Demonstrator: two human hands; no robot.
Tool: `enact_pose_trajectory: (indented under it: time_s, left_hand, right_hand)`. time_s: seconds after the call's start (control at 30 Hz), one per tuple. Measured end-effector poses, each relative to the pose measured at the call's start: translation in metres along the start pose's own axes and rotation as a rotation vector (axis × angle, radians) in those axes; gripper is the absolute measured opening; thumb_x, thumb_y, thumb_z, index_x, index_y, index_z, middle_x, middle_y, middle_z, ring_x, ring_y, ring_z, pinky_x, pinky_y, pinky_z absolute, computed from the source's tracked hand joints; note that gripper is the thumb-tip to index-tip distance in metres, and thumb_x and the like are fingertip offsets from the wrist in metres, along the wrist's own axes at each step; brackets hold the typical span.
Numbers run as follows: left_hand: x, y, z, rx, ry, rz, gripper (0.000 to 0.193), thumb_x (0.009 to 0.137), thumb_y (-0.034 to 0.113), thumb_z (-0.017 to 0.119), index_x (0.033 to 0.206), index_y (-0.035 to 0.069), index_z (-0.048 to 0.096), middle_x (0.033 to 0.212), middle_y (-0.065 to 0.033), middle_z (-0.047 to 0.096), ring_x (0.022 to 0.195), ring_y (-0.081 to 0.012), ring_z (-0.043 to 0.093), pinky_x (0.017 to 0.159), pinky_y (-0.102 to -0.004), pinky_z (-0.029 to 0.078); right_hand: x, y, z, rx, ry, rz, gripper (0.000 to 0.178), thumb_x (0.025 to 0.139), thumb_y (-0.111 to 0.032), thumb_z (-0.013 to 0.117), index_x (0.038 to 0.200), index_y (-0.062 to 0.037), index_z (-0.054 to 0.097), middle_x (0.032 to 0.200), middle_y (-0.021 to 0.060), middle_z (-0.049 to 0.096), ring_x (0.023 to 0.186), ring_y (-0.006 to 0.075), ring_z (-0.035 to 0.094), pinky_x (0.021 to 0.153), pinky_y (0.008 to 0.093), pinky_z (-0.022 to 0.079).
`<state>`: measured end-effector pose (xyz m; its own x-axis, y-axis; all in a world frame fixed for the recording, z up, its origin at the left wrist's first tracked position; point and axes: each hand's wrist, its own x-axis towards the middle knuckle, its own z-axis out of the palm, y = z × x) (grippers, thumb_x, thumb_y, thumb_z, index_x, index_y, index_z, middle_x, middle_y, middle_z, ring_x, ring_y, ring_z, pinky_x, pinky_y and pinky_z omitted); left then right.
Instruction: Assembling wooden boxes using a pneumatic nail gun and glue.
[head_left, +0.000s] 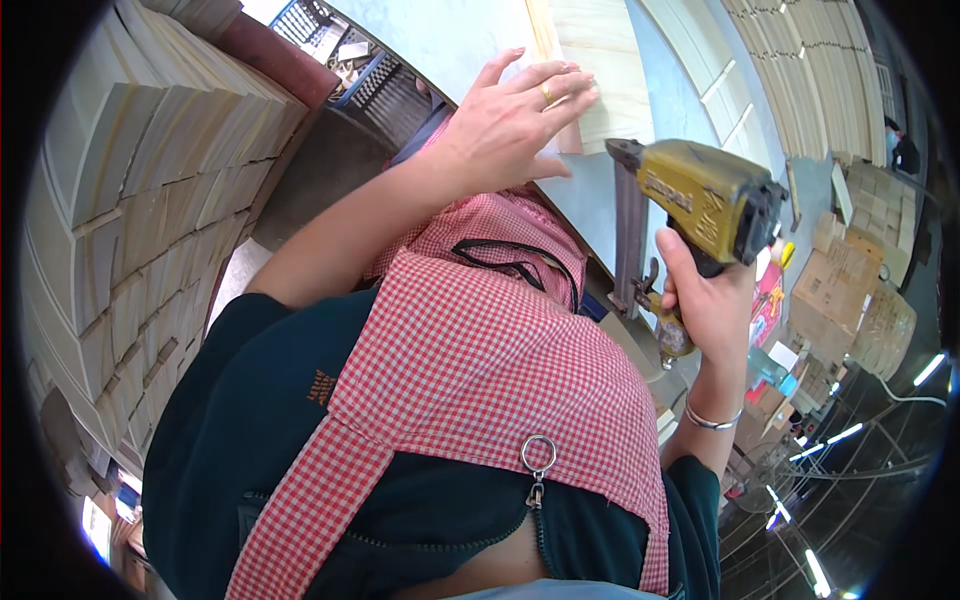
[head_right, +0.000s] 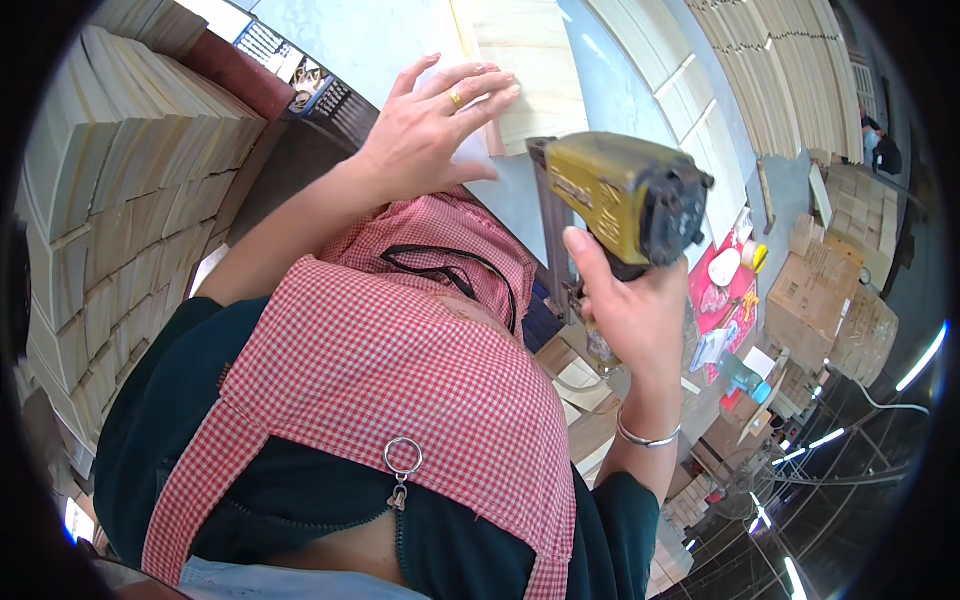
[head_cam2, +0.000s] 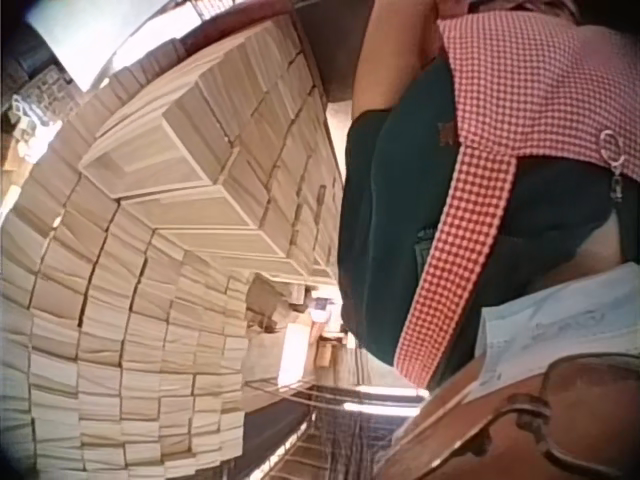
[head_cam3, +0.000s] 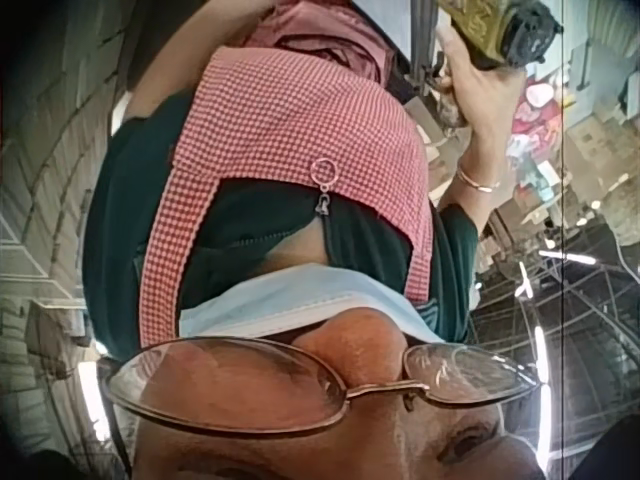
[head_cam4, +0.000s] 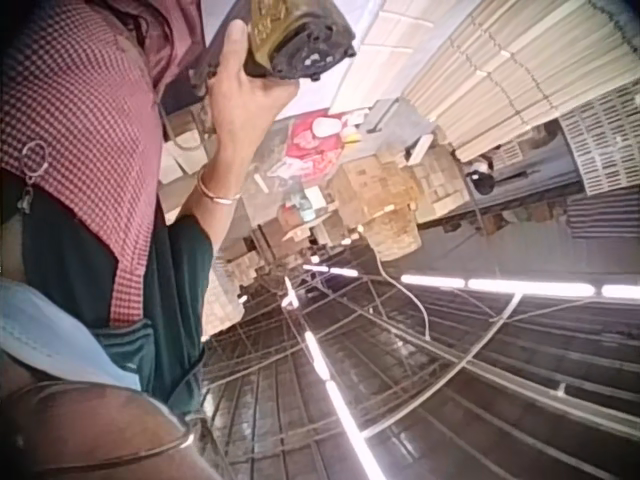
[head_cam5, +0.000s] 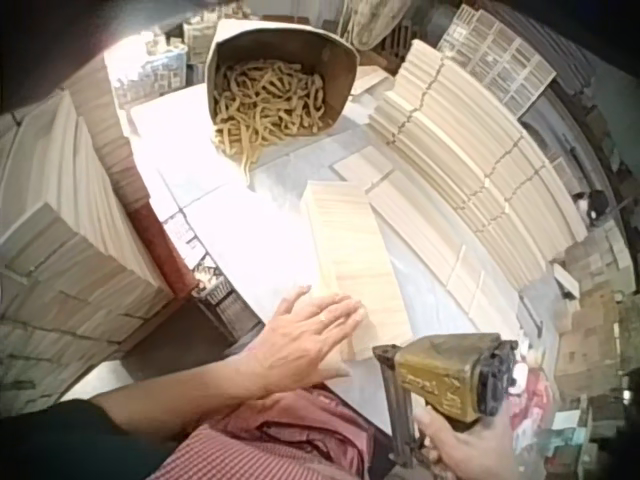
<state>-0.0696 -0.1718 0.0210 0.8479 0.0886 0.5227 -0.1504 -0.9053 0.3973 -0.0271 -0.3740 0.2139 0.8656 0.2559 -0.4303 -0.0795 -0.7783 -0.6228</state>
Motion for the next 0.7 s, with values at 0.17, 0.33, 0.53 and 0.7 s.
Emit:
enact_pose_trajectory:
  time_s: [0.17,0.33,0.53,0.7]
  left_hand:
    - [0.086,-0.052,-0.025,0.134,-0.053,0.477,0.066,0.074,0.032,0.081,0.133,0.009,0.061,0.143,-0.0124,0.054,0.131,-0.0324,0.049,0.11,-0.0539,0.039]
    - [0.172,-0.064,-0.009,0.07,-0.846,0.517,0.079,0.072,0.02,0.08,0.142,0.002,0.049,0.154,-0.0185,0.041,0.142,-0.0432,0.037,0.114,-0.06,0.036]
    - [0.166,0.035,0.007,0.251,-0.842,0.108,0.091,0.07,0.033,0.085,0.144,0.002,0.043,0.153,-0.0164,0.037,0.138,-0.04,0.037,0.111,-0.0586,0.036]
    - [0.145,0.065,0.025,0.282,-0.552,0.01,0.075,0.064,0.048,0.087,0.122,0.005,0.068,0.124,-0.0126,0.06,0.109,-0.0271,0.057,0.09,-0.0487,0.048]
  right_hand:
    - [-0.016,0.031,-0.018,0.082,0.121,-0.024,0.032,0.087,-0.015,0.079,0.107,0.0047,0.064,0.072,0.0066,0.065,0.043,0.0103,0.053,0.038,0.0226,0.043]
    - [-0.026,0.054,-0.027,0.073,0.172,-0.039,0.03,0.087,-0.015,0.079,0.105,0.0044,0.064,0.07,0.0055,0.063,0.043,0.0103,0.053,0.037,0.0225,0.042]
    - [-0.031,0.084,-0.051,0.147,0.252,0.041,0.028,0.088,-0.016,0.078,0.103,0.0042,0.065,0.069,0.0052,0.063,0.042,0.0102,0.052,0.038,0.0224,0.043]
    - [-0.009,0.083,-0.065,0.149,0.271,0.031,0.028,0.088,-0.017,0.078,0.1,0.0041,0.065,0.067,0.0045,0.062,0.042,0.0101,0.051,0.038,0.0225,0.043]
